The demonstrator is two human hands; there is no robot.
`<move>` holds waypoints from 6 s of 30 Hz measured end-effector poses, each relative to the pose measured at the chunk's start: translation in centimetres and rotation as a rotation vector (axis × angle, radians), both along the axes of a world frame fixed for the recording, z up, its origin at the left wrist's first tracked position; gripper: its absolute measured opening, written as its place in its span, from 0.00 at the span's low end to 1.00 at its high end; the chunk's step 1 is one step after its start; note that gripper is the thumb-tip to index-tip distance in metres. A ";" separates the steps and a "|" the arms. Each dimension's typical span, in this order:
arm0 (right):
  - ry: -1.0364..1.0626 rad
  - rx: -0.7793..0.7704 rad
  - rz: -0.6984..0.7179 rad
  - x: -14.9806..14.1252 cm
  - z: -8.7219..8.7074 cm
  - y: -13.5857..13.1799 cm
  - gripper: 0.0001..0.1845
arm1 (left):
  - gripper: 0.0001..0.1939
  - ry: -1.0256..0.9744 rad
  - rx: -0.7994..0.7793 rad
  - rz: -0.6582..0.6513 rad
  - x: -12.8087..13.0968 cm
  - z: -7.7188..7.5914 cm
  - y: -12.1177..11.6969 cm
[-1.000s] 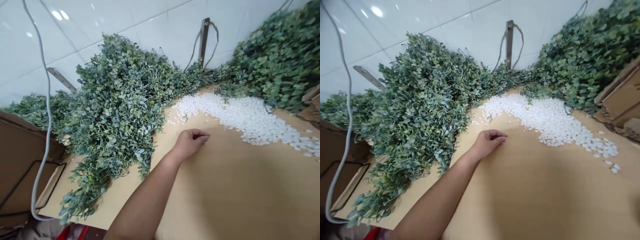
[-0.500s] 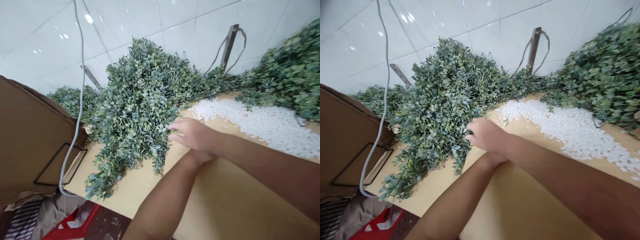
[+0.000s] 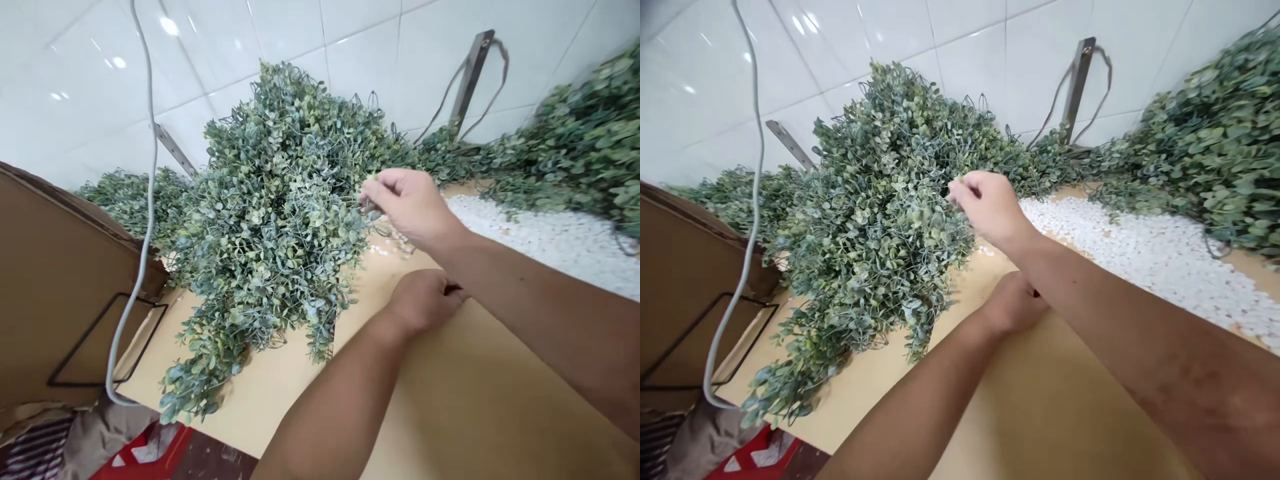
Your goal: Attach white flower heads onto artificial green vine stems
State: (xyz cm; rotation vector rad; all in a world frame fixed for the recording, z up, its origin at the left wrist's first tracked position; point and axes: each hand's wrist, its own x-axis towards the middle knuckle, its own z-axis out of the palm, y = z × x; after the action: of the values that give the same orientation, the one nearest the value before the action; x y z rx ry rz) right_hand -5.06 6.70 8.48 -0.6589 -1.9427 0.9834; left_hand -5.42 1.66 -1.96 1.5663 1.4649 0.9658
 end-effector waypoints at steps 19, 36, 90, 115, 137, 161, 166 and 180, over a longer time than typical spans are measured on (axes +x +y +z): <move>-0.218 -0.458 0.180 15.6 -7.3 0.5 0.20 | 0.09 0.251 0.332 0.468 -2.1 -0.2 0.2; -0.152 -0.449 0.049 14.9 -9.7 0.8 0.07 | 0.06 0.151 0.169 0.559 -2.4 -0.1 1.4; -0.190 -0.524 -0.040 13.9 -8.8 -0.7 0.08 | 0.13 -0.601 -0.192 0.351 -0.4 1.5 -0.1; -0.127 -0.508 -0.023 13.9 -9.2 -0.6 0.08 | 0.11 -0.635 -0.200 0.332 -0.4 1.6 0.0; -0.103 -0.553 -0.035 13.8 -9.2 -0.6 0.08 | 0.10 -0.603 -0.196 0.318 -0.5 1.4 0.0; -0.187 -0.548 -0.030 13.8 -8.9 -0.7 0.07 | 0.14 -0.564 -0.213 0.208 -0.9 1.4 0.3; -0.183 -0.552 -0.017 13.8 -9.0 -0.8 0.08 | 0.14 -0.577 -0.232 0.208 -1.0 1.5 0.4; -0.195 -0.493 -0.031 13.7 -9.2 -1.0 0.07 | 0.15 -0.529 -0.250 0.227 -0.7 1.6 0.5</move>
State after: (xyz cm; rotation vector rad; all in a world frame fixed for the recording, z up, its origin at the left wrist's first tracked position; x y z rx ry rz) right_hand 8.60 5.68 -0.68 -1.0922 -1.8532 1.4418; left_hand -6.10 2.16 -0.40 0.8872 1.3315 1.1666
